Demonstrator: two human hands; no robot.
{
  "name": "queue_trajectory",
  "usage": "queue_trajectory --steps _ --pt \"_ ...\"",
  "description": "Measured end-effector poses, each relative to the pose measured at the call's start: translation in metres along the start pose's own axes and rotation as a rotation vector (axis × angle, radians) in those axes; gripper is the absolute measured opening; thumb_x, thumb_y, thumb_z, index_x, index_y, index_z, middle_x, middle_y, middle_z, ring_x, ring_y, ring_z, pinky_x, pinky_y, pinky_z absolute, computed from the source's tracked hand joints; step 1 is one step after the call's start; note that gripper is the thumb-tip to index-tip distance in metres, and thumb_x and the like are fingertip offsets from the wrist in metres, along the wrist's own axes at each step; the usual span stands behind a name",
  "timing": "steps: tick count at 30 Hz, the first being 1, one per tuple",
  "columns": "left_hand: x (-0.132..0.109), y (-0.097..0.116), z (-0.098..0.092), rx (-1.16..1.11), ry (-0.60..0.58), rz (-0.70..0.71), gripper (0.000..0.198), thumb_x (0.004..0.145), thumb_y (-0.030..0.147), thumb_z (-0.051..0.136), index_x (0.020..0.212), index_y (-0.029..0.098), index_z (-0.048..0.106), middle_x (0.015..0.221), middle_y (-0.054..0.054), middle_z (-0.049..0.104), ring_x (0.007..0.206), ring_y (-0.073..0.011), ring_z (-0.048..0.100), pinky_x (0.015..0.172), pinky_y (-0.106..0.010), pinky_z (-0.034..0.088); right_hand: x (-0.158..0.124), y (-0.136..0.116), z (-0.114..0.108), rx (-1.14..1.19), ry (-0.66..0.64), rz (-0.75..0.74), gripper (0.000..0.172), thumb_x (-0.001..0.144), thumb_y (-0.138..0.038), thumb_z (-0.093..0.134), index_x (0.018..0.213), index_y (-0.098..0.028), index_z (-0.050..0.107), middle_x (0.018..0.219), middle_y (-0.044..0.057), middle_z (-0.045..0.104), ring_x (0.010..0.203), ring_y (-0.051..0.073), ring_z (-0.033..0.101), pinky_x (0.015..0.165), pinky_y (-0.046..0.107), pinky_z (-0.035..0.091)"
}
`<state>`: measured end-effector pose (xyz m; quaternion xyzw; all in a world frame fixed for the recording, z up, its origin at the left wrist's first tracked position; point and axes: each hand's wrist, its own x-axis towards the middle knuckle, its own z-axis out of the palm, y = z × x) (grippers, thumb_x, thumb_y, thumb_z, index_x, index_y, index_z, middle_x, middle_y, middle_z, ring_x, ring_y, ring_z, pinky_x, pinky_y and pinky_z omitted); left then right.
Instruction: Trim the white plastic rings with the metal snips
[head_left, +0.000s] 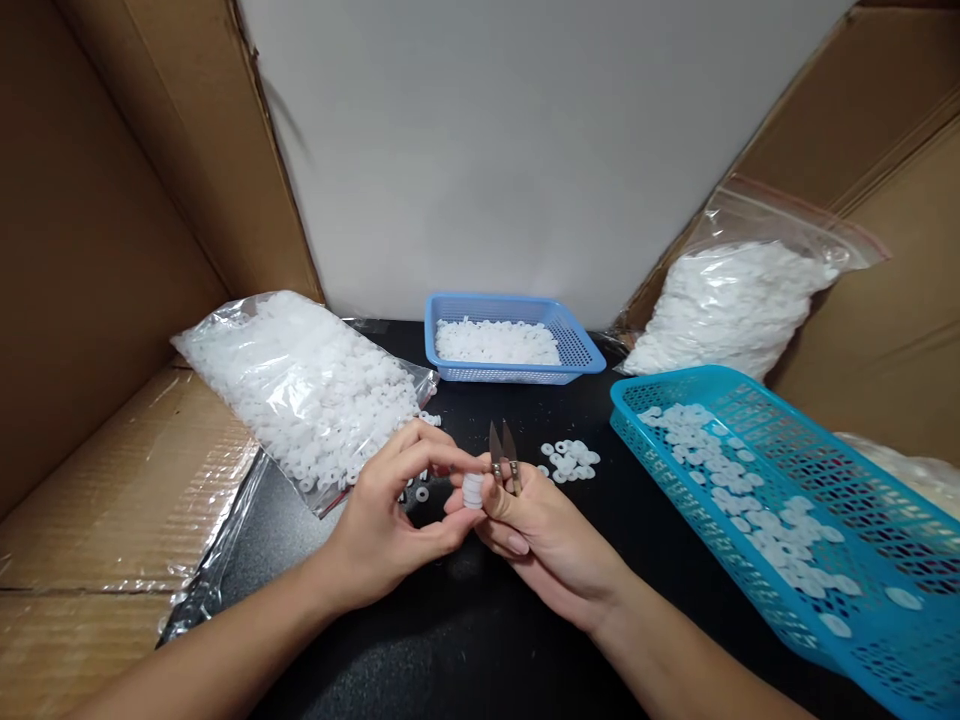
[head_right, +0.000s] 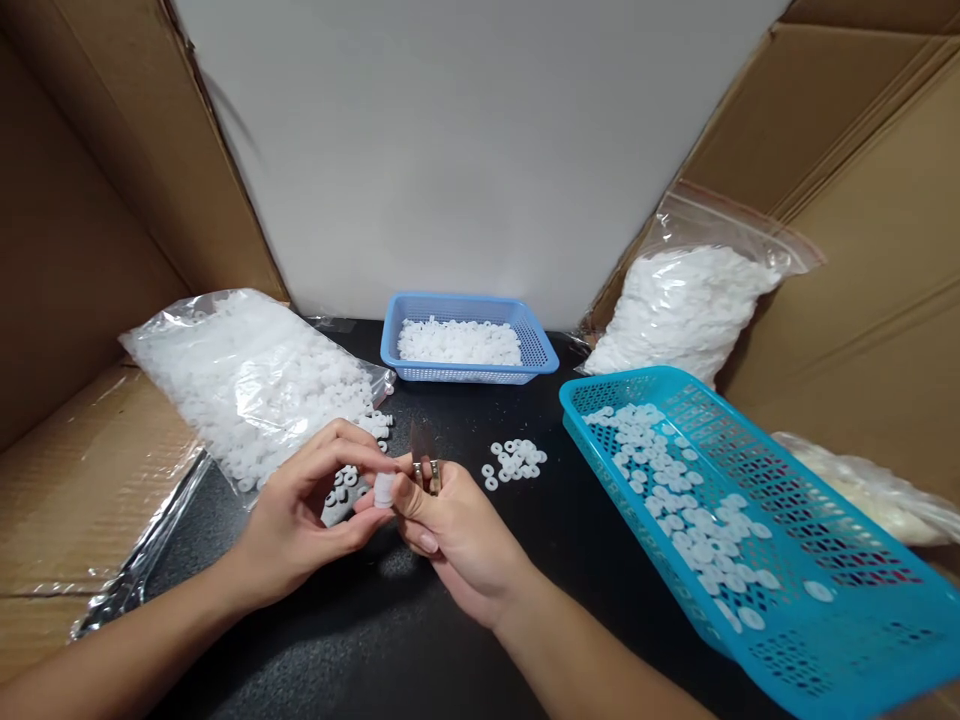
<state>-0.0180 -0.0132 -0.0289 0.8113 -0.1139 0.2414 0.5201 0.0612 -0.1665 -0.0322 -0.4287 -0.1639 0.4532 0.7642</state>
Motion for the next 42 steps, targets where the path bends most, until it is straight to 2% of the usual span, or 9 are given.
queue_trajectory --steps 3,6,9,12,18,30,33,37,42 --pt "-0.0002 0.0003 0.0008 0.001 0.001 0.007 0.024 0.087 0.015 0.075 0.109 0.023 0.070 0.094 -0.002 0.063 0.087 -0.0156 0.061 0.078 -0.028 0.050 -0.0008 0.0023 -0.0003 -0.013 -0.005 0.002 0.048 0.078 -0.052 0.087 0.063 -0.012 0.066 0.052 -0.007 0.044 0.043 -0.001 0.021 0.045 0.021 0.011" --pt "0.0003 0.0009 0.0007 0.052 0.035 0.031 0.020 0.085 0.014 0.076 0.103 0.022 0.071 0.092 -0.001 0.061 0.087 -0.0150 0.061 0.077 -0.027 0.050 -0.0018 0.0021 0.0005 0.026 0.013 0.016 0.050 0.076 -0.057 0.086 0.070 -0.012 0.066 0.061 -0.003 0.055 0.045 -0.001 0.024 0.044 0.020 0.012" --pt "0.0009 0.0018 0.0008 0.111 0.048 0.048 0.018 0.082 0.013 0.079 0.096 0.021 0.071 0.092 -0.001 0.062 0.086 -0.0153 0.062 0.077 -0.027 0.051 -0.0027 0.0004 0.0010 0.097 0.052 0.052 0.049 0.067 -0.049 0.095 0.084 -0.014 0.065 0.074 -0.001 0.063 0.046 -0.002 0.026 0.043 0.018 0.013" --pt "0.0012 0.0021 0.0015 0.143 0.042 0.065 0.020 0.082 0.013 0.079 0.099 0.021 0.071 0.092 -0.002 0.063 0.086 -0.0157 0.062 0.077 -0.028 0.052 -0.0030 -0.0005 0.0007 0.131 0.085 0.073 0.051 0.063 -0.040 0.099 0.087 -0.016 0.061 0.071 -0.002 0.064 0.045 -0.002 0.026 0.043 0.016 0.013" --pt "0.0018 0.0006 0.0023 0.076 0.053 0.045 0.021 0.083 0.015 0.079 0.102 0.022 0.074 0.092 -0.002 0.064 0.086 -0.0164 0.063 0.077 -0.028 0.052 -0.0029 0.0001 0.0030 0.134 0.128 0.041 0.053 0.062 -0.040 0.099 0.086 -0.017 0.058 0.066 -0.001 0.067 0.042 -0.001 0.026 0.042 0.017 0.014" --pt "-0.0006 -0.0002 0.0019 0.031 0.067 0.019 0.019 0.083 0.017 0.080 0.100 0.023 0.073 0.094 -0.003 0.062 0.090 -0.0175 0.061 0.082 -0.031 0.052 -0.0041 0.0030 0.0025 0.155 0.039 0.032 0.043 0.077 -0.044 0.090 0.097 -0.018 0.062 0.070 0.000 0.070 0.042 0.000 0.028 0.045 0.017 0.019" --pt "-0.0008 -0.0007 0.0016 0.048 0.062 0.026 0.019 0.084 0.016 0.079 0.101 0.022 0.073 0.094 -0.003 0.061 0.089 -0.0185 0.061 0.081 -0.032 0.053 -0.0049 0.0027 0.0038 0.135 0.069 0.029 0.047 0.074 -0.050 0.090 0.096 -0.018 0.064 0.073 0.000 0.068 0.043 0.000 0.028 0.045 0.017 0.020" --pt "-0.0008 -0.0007 0.0017 0.070 0.054 0.039 0.020 0.083 0.016 0.079 0.101 0.023 0.074 0.093 -0.004 0.062 0.087 -0.0190 0.061 0.079 -0.033 0.053 -0.0048 0.0016 0.0024 0.124 0.078 0.039 0.050 0.067 -0.044 0.096 0.093 -0.017 0.063 0.074 0.000 0.067 0.043 -0.001 0.025 0.044 0.017 0.016" --pt "-0.0001 0.0000 0.0025 0.053 0.064 0.063 0.021 0.082 0.018 0.080 0.102 0.024 0.075 0.094 -0.004 0.063 0.088 -0.0190 0.062 0.080 -0.033 0.053 -0.0041 0.0019 0.0011 0.137 0.071 0.027 0.049 0.068 -0.043 0.095 0.092 -0.018 0.061 0.070 0.001 0.069 0.043 0.000 0.028 0.044 0.018 0.017"
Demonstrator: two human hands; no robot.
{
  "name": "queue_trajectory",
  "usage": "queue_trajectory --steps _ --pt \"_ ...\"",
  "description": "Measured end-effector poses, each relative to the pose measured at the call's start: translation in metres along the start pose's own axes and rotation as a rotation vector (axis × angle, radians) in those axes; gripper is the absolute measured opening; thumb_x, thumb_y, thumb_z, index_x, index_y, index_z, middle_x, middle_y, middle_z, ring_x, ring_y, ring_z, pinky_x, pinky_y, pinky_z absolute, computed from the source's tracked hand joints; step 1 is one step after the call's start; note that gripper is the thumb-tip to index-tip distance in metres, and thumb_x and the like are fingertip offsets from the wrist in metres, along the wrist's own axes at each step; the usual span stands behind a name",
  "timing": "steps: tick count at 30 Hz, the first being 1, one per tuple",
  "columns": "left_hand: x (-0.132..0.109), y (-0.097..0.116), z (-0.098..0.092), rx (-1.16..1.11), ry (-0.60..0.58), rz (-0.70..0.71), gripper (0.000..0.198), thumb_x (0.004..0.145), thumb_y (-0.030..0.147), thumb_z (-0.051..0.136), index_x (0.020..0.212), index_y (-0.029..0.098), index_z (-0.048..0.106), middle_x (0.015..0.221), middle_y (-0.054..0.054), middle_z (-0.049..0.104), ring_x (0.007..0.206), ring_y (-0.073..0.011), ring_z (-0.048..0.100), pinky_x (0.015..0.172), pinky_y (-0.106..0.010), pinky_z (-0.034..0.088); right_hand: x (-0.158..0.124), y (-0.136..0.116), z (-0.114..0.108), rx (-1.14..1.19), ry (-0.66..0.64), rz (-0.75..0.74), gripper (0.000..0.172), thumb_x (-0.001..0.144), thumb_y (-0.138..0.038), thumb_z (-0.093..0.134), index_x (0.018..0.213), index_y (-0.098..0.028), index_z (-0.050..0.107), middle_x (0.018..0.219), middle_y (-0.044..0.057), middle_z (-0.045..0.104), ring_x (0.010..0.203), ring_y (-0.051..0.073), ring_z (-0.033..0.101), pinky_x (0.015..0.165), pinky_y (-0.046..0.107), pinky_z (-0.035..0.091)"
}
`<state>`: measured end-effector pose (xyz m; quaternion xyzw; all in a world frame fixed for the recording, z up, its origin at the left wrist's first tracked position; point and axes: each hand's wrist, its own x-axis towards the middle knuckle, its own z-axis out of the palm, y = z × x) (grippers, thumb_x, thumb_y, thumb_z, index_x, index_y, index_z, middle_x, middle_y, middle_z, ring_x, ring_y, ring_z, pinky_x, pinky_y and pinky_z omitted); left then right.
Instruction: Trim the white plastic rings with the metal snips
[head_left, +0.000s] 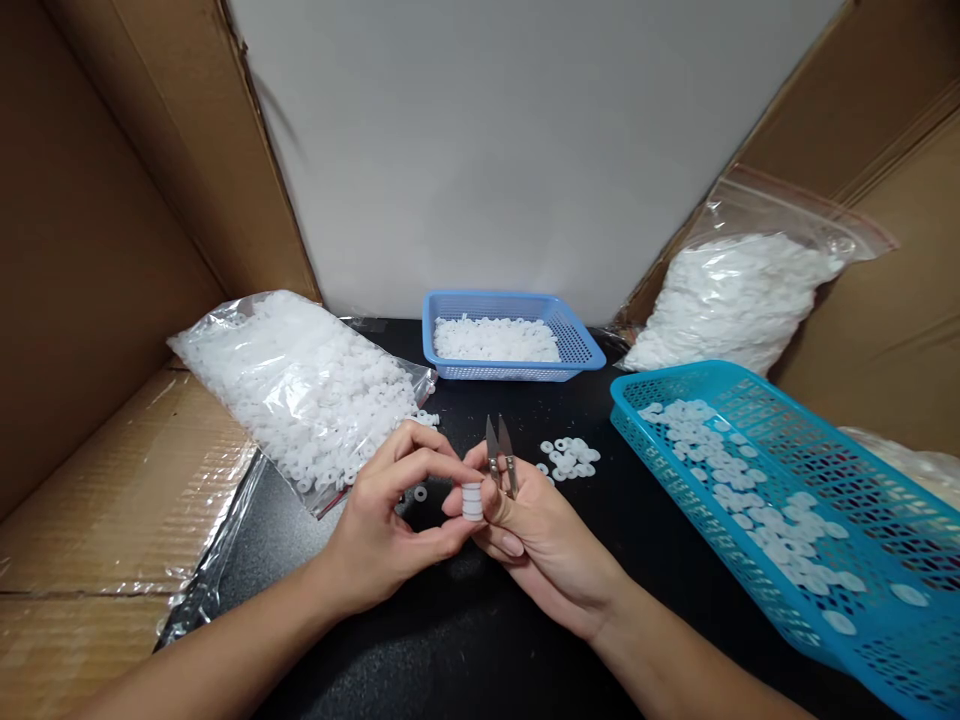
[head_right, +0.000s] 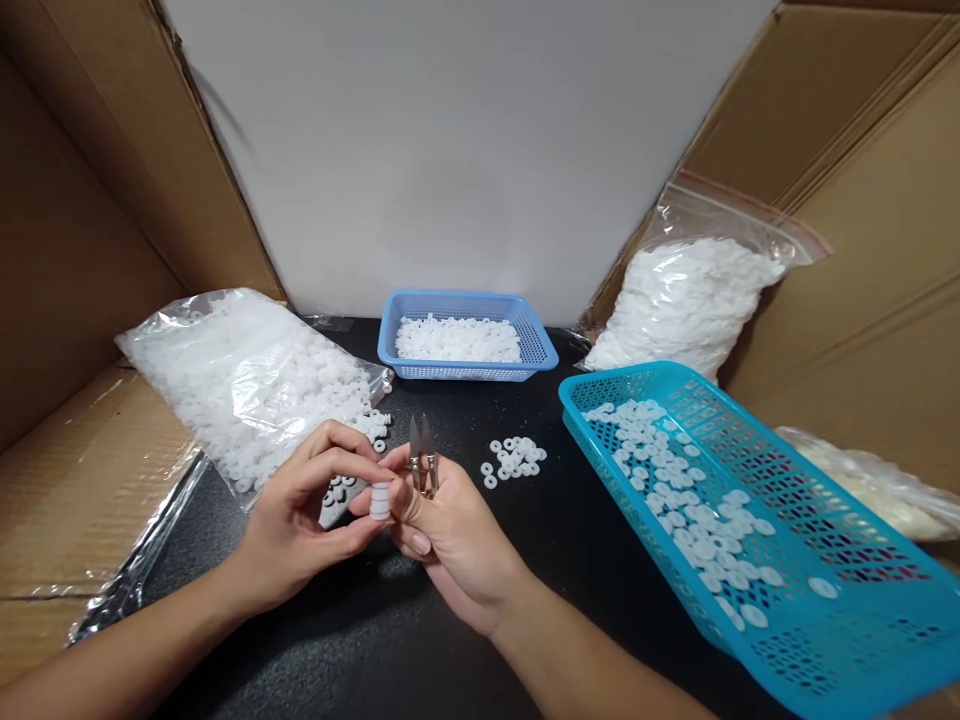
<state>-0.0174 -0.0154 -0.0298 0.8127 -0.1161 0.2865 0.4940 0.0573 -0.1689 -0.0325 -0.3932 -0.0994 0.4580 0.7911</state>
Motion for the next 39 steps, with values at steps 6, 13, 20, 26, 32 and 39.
queue_trajectory --steps 6,13,20,26,32,39 --pt "0.0009 0.0006 -0.0001 0.006 0.019 0.013 0.019 0.082 0.020 0.081 0.100 0.024 0.076 0.092 -0.004 0.063 0.086 -0.0192 0.062 0.078 -0.033 0.054 0.0002 0.0025 0.0011 -0.028 0.009 -0.004 0.046 0.072 -0.046 0.092 0.091 -0.019 0.060 0.068 0.001 0.071 0.042 0.001 0.027 0.046 0.020 0.018" --pt "-0.0001 0.0002 -0.0012 0.021 0.021 -0.004 0.021 0.081 0.017 0.082 0.099 0.023 0.075 0.093 -0.003 0.062 0.087 -0.0181 0.062 0.080 -0.032 0.054 -0.0013 0.0012 0.0007 -0.047 -0.019 0.012 0.042 0.078 -0.044 0.088 0.099 -0.019 0.062 0.067 -0.002 0.070 0.040 0.001 0.029 0.048 0.021 0.018" --pt "0.0003 0.0008 -0.0007 0.075 0.025 -0.024 0.017 0.084 0.014 0.077 0.098 0.022 0.073 0.094 -0.004 0.061 0.088 -0.0179 0.062 0.077 -0.031 0.054 -0.0006 0.0054 0.0029 -0.074 -0.005 -0.041 0.048 0.074 -0.053 0.089 0.094 -0.017 0.065 0.077 -0.001 0.065 0.046 0.001 0.030 0.046 0.020 0.018" --pt "0.0006 0.0016 0.0013 0.090 0.006 0.007 0.021 0.086 0.015 0.076 0.106 0.022 0.074 0.093 -0.003 0.061 0.086 -0.0175 0.062 0.076 -0.031 0.054 0.0021 0.0039 0.0003 -0.082 -0.014 -0.033 0.043 0.071 -0.047 0.092 0.079 -0.013 0.067 0.073 0.000 0.062 0.046 0.000 0.024 0.043 0.021 0.011" --pt "-0.0016 0.0006 0.0010 0.060 -0.003 -0.022 0.023 0.085 0.015 0.078 0.106 0.022 0.073 0.094 -0.002 0.061 0.090 -0.0166 0.061 0.080 -0.029 0.051 0.0018 0.0029 0.0019 -0.046 -0.037 -0.006 0.043 0.074 -0.048 0.091 0.070 -0.012 0.068 0.064 0.000 0.061 0.043 -0.002 0.021 0.041 0.019 0.010" --pt "-0.0014 0.0002 0.0007 0.029 -0.013 -0.037 0.020 0.084 0.016 0.078 0.102 0.022 0.071 0.095 -0.002 0.059 0.089 -0.0170 0.061 0.079 -0.029 0.051 0.0012 0.0024 0.0038 -0.060 -0.032 0.008 0.046 0.070 -0.055 0.091 0.071 -0.013 0.072 0.055 -0.002 0.059 0.041 0.000 0.019 0.040 0.020 0.010"
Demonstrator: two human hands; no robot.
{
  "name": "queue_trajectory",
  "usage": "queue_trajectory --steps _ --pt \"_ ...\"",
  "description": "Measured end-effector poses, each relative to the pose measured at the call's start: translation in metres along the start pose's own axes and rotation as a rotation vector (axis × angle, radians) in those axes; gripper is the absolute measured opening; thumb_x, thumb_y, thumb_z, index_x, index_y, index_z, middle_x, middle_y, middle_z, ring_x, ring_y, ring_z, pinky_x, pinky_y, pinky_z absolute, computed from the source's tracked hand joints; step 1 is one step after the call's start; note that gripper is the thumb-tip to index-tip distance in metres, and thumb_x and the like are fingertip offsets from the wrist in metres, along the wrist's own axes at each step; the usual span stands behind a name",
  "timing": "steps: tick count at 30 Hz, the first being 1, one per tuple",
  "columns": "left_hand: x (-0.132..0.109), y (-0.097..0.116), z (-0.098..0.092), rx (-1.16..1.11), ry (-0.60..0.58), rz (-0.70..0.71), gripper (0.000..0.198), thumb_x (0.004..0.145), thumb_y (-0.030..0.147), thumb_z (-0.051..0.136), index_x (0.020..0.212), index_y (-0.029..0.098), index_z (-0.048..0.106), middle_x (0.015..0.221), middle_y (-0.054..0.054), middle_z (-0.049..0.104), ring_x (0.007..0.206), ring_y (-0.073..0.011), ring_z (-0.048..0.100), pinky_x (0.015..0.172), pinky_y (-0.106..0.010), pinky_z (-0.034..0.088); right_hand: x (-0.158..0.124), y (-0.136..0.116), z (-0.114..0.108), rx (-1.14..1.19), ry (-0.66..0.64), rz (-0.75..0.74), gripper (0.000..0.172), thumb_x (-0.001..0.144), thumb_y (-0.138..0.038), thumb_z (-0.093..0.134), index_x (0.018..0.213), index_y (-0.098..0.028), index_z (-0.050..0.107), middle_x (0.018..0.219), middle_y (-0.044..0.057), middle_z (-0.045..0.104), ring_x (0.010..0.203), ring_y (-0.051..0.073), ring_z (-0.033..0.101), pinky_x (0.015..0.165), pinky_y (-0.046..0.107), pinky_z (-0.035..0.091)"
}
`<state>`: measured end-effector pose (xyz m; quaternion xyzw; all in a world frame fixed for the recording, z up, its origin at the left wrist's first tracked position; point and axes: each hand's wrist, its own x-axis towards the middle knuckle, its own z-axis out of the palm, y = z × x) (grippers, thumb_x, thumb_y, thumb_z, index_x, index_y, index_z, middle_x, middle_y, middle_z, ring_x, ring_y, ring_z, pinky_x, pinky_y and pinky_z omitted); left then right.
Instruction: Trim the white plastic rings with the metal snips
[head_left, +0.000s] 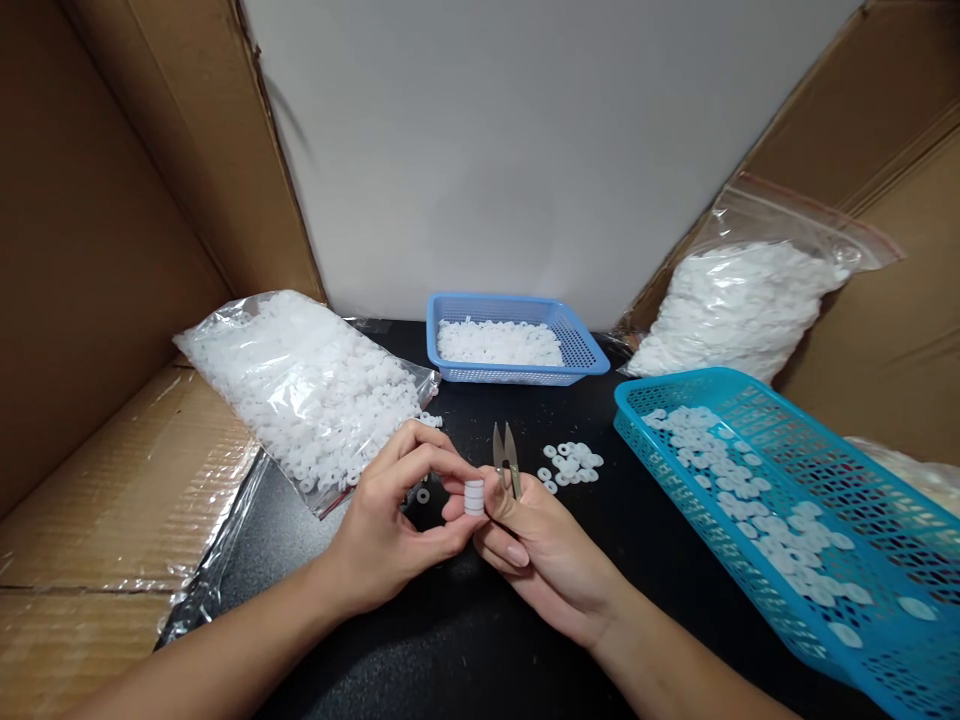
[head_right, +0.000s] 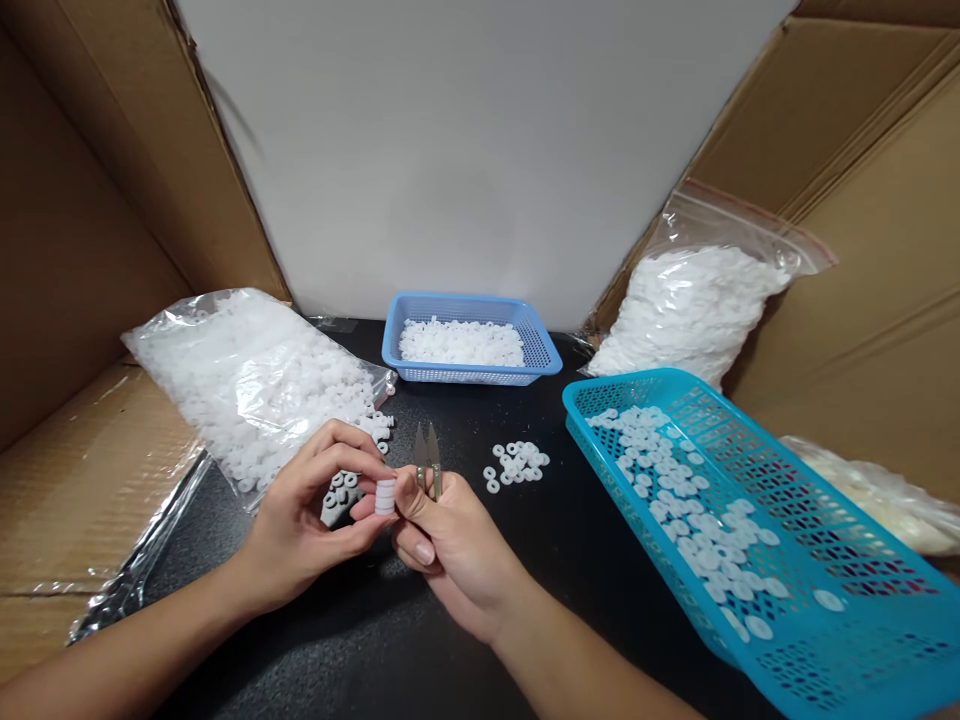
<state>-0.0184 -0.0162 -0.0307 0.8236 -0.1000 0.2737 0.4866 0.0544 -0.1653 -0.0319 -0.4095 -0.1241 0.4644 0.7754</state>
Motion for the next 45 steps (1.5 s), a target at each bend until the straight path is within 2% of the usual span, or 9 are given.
queue_trajectory --steps 8,24,27,31,34,36,39,41,45 --pt "-0.001 0.000 -0.002 -0.005 0.003 -0.074 0.016 0.084 0.018 0.079 0.098 0.021 0.070 0.095 -0.002 0.059 0.092 -0.0168 0.060 0.082 -0.029 0.049 0.002 0.002 -0.002 0.000 -0.007 0.004 0.052 0.067 -0.060 0.090 0.071 -0.011 0.072 0.065 0.001 0.063 0.042 -0.002 0.023 0.039 0.019 0.013" --pt "-0.001 0.001 0.002 0.118 -0.020 -0.065 0.012 0.088 0.018 0.075 0.094 0.019 0.065 0.094 -0.002 0.059 0.089 -0.0159 0.060 0.080 -0.028 0.049 0.007 0.008 -0.011 -0.010 0.028 0.063 0.048 0.073 -0.059 0.088 0.080 -0.015 0.068 0.069 0.002 0.068 0.041 -0.001 0.031 0.042 0.017 0.019" --pt "-0.002 -0.002 0.004 0.129 -0.021 -0.082 0.011 0.088 0.018 0.074 0.094 0.019 0.065 0.095 -0.002 0.058 0.089 -0.0163 0.060 0.079 -0.028 0.049 0.007 0.009 -0.008 -0.141 0.027 0.040 0.057 0.073 -0.070 0.081 0.076 -0.015 0.066 0.068 0.003 0.065 0.043 0.001 0.030 0.041 0.018 0.019" --pt "0.003 -0.005 -0.003 0.135 -0.055 -0.118 0.009 0.089 0.021 0.073 0.096 0.020 0.068 0.098 -0.004 0.063 0.094 -0.0197 0.063 0.083 -0.033 0.051 0.012 0.006 -0.008 -0.543 0.122 -0.118 0.069 0.079 -0.085 0.059 0.079 -0.016 0.065 0.057 0.000 0.055 0.041 0.006 0.027 0.038 0.022 0.022" --pt "0.021 0.003 -0.022 0.121 -0.077 -0.203 0.042 0.083 0.030 0.081 0.120 0.023 0.064 0.111 -0.007 0.070 0.099 -0.0235 0.065 0.088 -0.039 0.053 0.029 -0.013 -0.017 -0.687 0.246 -0.246 0.065 0.084 -0.081 0.056 0.090 -0.017 0.066 0.067 0.001 0.061 0.042 0.007 0.034 0.039 0.024 0.028" --pt "0.040 0.010 -0.039 0.196 -0.045 -0.232 0.033 0.089 0.032 0.073 0.119 0.022 0.065 0.108 -0.006 0.071 0.099 -0.0228 0.065 0.088 -0.039 0.053 0.049 -0.038 -0.028 -0.815 0.349 -0.336 0.052 0.093 -0.068 0.057 0.094 -0.016 0.067 0.076 0.002 0.064 0.047 0.009 0.044 0.046 0.025 0.038" --pt "0.073 0.016 -0.059 0.351 -0.159 -0.186 0.018 0.094 0.031 0.065 0.107 0.020 0.069 0.102 -0.006 0.072 0.091 -0.0198 0.065 0.083 -0.035 0.052 0.086 -0.081 -0.044 -1.027 0.501 -0.429 0.029 0.099 -0.044 0.063 0.103 -0.015 0.068 0.094 0.004 0.069 0.073 0.014 0.063 0.068 0.031 0.055" --pt "0.088 0.013 -0.065 0.444 -0.296 -0.203 0.011 0.094 0.023 0.061 0.097 0.018 0.070 0.093 -0.005 0.072 0.082 -0.0176 0.065 0.075 -0.031 0.050 0.109 -0.104 -0.050 -1.140 0.559 -0.466 0.026 0.100 -0.037 0.064 0.114 -0.016 0.067 0.114 0.007 0.069 0.096 0.020 0.068 0.083 0.039 0.059" --pt "0.081 -0.003 -0.060 0.545 -0.438 -0.259 0.018 0.081 0.003 0.063 0.070 0.017 0.069 0.071 -0.002 0.068 0.068 -0.0170 0.061 0.069 -0.030 0.044 0.128 -0.112 -0.052 -1.274 0.542 -0.535 0.031 0.100 -0.035 0.065 0.125 -0.018 0.064 0.129 0.010 0.065 0.110 0.025 0.067 0.093 0.046 0.058"
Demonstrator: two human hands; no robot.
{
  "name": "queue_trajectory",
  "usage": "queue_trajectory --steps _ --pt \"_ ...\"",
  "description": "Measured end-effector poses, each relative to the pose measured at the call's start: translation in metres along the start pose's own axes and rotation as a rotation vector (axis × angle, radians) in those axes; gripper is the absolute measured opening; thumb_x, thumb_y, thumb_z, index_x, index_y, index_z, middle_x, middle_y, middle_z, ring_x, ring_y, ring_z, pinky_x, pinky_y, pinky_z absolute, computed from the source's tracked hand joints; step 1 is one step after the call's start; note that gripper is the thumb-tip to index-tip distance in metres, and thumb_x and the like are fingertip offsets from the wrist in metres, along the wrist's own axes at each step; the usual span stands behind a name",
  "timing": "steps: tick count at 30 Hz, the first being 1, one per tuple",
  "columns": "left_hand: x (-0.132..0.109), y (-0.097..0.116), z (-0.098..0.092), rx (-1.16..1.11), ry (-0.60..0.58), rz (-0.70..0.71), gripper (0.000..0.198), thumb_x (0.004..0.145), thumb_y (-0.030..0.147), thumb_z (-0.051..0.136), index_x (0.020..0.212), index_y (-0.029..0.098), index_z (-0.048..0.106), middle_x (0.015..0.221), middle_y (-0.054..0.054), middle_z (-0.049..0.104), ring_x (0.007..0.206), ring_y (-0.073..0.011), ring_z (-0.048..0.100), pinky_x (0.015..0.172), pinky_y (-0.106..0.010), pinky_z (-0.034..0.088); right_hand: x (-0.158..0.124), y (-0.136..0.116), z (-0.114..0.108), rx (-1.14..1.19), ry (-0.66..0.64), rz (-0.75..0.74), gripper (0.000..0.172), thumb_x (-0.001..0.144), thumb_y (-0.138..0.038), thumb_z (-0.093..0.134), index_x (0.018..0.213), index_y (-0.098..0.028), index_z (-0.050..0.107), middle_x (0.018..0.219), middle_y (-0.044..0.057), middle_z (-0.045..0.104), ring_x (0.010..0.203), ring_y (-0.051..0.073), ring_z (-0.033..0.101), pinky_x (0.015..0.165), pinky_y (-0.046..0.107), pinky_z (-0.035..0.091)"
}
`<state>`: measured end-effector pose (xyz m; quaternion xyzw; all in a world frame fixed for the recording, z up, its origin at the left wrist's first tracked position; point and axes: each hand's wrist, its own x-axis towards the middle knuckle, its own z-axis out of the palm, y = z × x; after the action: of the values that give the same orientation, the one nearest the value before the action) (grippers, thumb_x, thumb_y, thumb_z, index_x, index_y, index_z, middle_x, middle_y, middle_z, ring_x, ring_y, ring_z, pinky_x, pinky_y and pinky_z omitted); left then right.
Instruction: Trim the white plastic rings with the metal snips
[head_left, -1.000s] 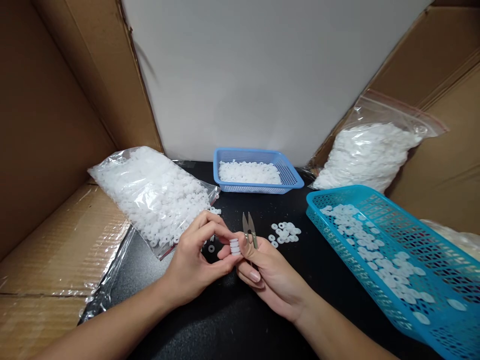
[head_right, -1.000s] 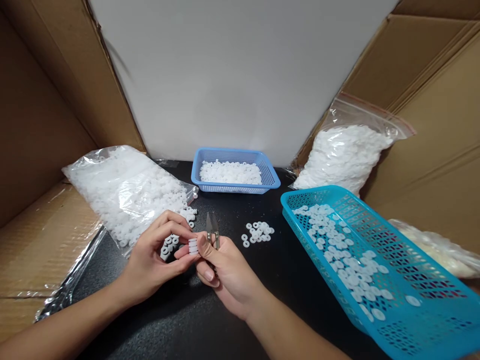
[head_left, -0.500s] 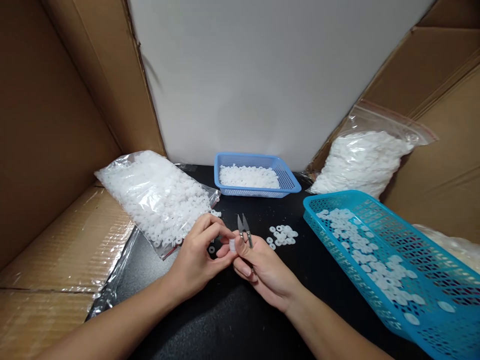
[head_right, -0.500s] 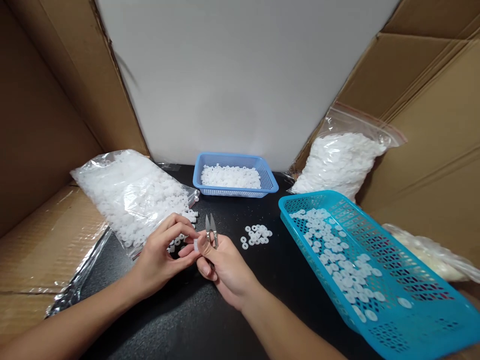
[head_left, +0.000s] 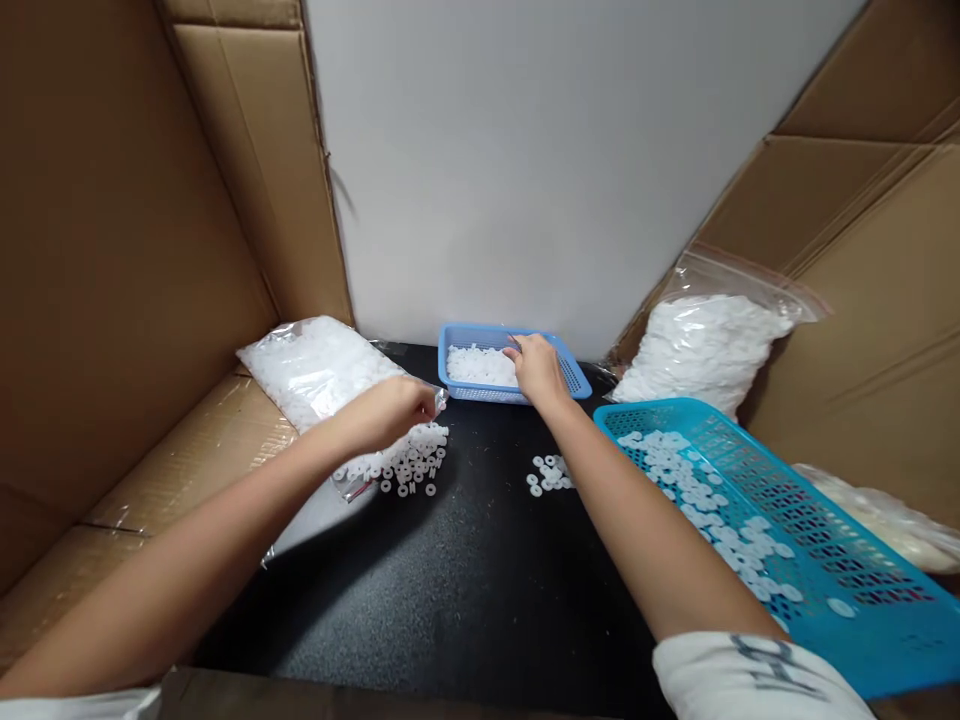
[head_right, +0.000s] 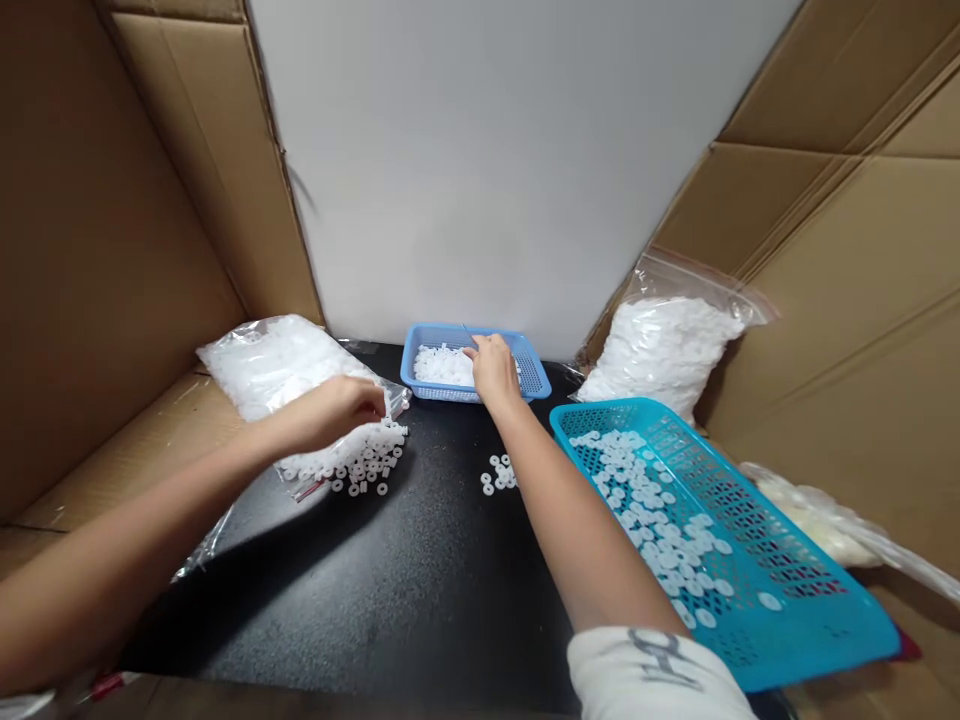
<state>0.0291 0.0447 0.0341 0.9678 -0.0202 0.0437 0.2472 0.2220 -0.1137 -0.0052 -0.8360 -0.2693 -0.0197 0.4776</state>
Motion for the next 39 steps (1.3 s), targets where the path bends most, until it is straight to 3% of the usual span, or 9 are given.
queue_trajectory --steps 3,8,11,17,21,27,33,39 --pt "-0.019 -0.005 0.026 0.045 -0.027 -0.047 0.015 0.085 0.006 0.063 0.078 0.017 0.071 0.082 -0.005 0.070 0.075 -0.0206 0.065 0.070 -0.031 0.044 -0.030 0.005 0.012 0.007 -0.075 -0.103 0.025 0.100 -0.035 0.064 0.118 -0.017 0.067 0.123 0.009 0.067 0.108 0.023 0.067 0.093 0.045 0.057" --pt "-0.042 -0.006 0.059 0.013 -0.019 -0.128 0.005 0.085 0.015 0.068 0.084 0.019 0.070 0.088 -0.005 0.066 0.077 -0.0220 0.066 0.069 -0.031 0.045 -0.101 0.011 0.037 0.088 -0.398 -0.259 0.002 0.089 -0.019 0.073 0.087 -0.017 0.074 0.083 0.000 0.067 0.076 0.015 0.066 0.074 0.031 0.055" --pt "-0.044 -0.007 0.066 -0.083 0.021 -0.144 0.008 0.081 0.014 0.070 0.077 0.020 0.068 0.083 -0.003 0.062 0.074 -0.0212 0.064 0.069 -0.031 0.045 -0.122 0.010 0.047 0.113 -0.439 -0.270 0.013 0.081 -0.009 0.073 0.083 -0.021 0.077 0.079 0.000 0.063 0.072 0.015 0.063 0.067 0.027 0.049" --pt "-0.045 -0.011 0.061 -0.433 0.129 -0.151 0.016 0.075 0.023 0.078 0.071 0.021 0.063 0.073 0.000 0.062 0.067 -0.0181 0.059 0.063 -0.028 0.044 -0.124 0.013 0.044 0.173 -0.373 -0.210 0.006 0.082 -0.021 0.070 0.077 -0.022 0.066 0.073 -0.001 0.063 0.064 0.016 0.055 0.061 0.027 0.043" --pt "-0.042 -0.016 0.057 -0.791 0.204 -0.223 0.020 0.079 0.034 0.078 0.081 0.019 0.064 0.071 0.000 0.069 0.066 -0.0173 0.066 0.063 -0.029 0.051 -0.118 0.016 0.041 0.195 -0.324 -0.144 0.011 0.090 -0.031 0.061 0.085 -0.022 0.064 0.075 0.000 0.065 0.065 0.016 0.056 0.063 0.028 0.043" --pt "-0.035 -0.023 0.065 -1.252 0.325 -0.308 0.033 0.066 0.036 0.092 0.084 0.016 0.073 0.080 -0.002 0.075 0.075 -0.0149 0.071 0.080 -0.030 0.056 -0.115 0.008 0.057 0.184 -0.371 -0.194 0.007 0.085 -0.019 0.067 0.079 -0.022 0.069 0.081 0.002 0.068 0.076 0.019 0.061 0.073 0.030 0.045" --pt "-0.037 -0.020 0.068 -1.532 0.319 -0.333 0.038 0.062 0.037 0.097 0.084 0.014 0.075 0.089 -0.004 0.077 0.075 -0.0112 0.070 0.080 -0.024 0.057 -0.120 0.009 0.061 0.189 -0.373 -0.241 0.021 0.081 -0.005 0.061 0.085 -0.023 0.072 0.084 0.003 0.065 0.077 0.020 0.059 0.075 0.032 0.045" --pt "-0.038 -0.014 0.063 -1.663 0.287 -0.351 0.029 0.066 0.027 0.096 0.082 0.014 0.076 0.086 -0.004 0.077 0.067 -0.0088 0.068 0.071 -0.020 0.058 -0.122 0.009 0.061 0.281 -0.392 -0.218 0.004 0.081 -0.020 0.074 0.081 -0.024 0.073 0.082 0.003 0.069 0.074 0.020 0.059 0.074 0.033 0.046"
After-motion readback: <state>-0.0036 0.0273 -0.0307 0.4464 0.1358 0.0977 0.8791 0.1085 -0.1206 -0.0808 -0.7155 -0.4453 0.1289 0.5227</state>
